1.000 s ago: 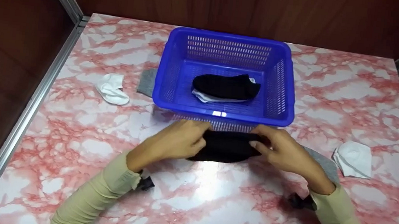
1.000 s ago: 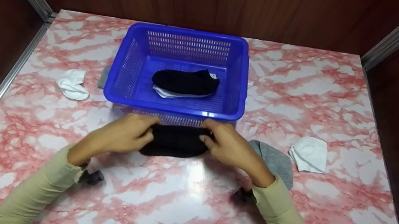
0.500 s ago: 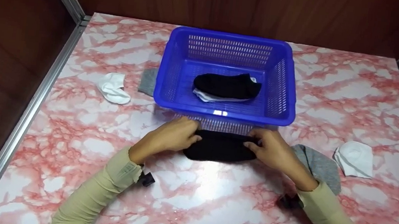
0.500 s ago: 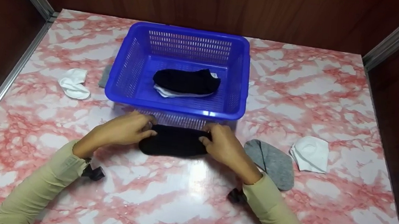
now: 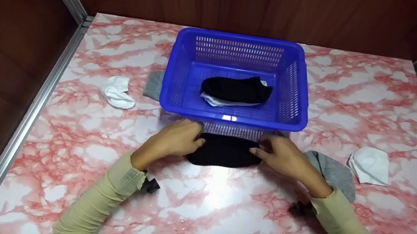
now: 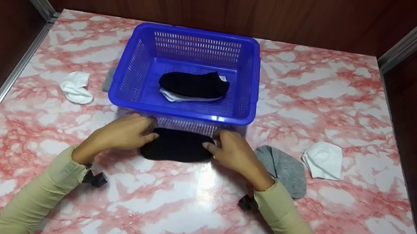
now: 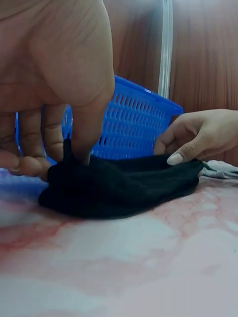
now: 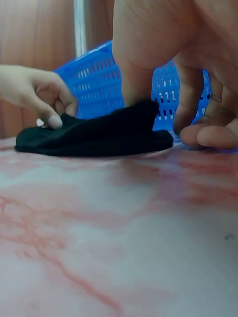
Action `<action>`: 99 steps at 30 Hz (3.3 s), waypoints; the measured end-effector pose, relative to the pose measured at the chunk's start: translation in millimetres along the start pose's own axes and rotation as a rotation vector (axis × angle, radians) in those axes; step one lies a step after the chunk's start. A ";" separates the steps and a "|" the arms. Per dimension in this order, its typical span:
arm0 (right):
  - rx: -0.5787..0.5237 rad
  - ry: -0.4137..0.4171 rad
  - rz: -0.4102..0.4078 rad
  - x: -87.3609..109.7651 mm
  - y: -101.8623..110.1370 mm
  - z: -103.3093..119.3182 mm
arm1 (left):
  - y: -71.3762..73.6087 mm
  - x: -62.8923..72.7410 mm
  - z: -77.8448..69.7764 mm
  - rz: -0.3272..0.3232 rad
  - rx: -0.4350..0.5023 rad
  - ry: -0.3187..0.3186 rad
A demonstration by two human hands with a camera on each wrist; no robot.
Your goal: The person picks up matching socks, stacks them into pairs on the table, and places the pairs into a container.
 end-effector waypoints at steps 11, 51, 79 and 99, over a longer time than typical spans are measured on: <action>-0.014 0.008 -0.006 0.4 -5.8 2.1 | -4.8 0.1 2.8 0.078 -0.030 0.110; -0.234 -0.023 -0.005 6.8 5.5 -9.6 | -6.3 -11.0 13.2 0.045 0.497 0.216; -0.469 -0.083 -0.046 26.7 56.6 18.0 | 54.0 11.6 -9.3 0.022 0.588 -0.045; -0.446 -0.010 -0.174 -3.7 108.6 25.2 | 103.2 -14.8 -10.8 -0.068 0.606 -0.111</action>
Point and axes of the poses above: each hand's wrist, its own x-axis away from the middle knuckle, its own y-axis out of the back of the hand, z = x × y, the point moved 4 cm from there along -x, towards the middle knuckle, and after that the axes turned 1 degree about -y, right-handed, at the moved point
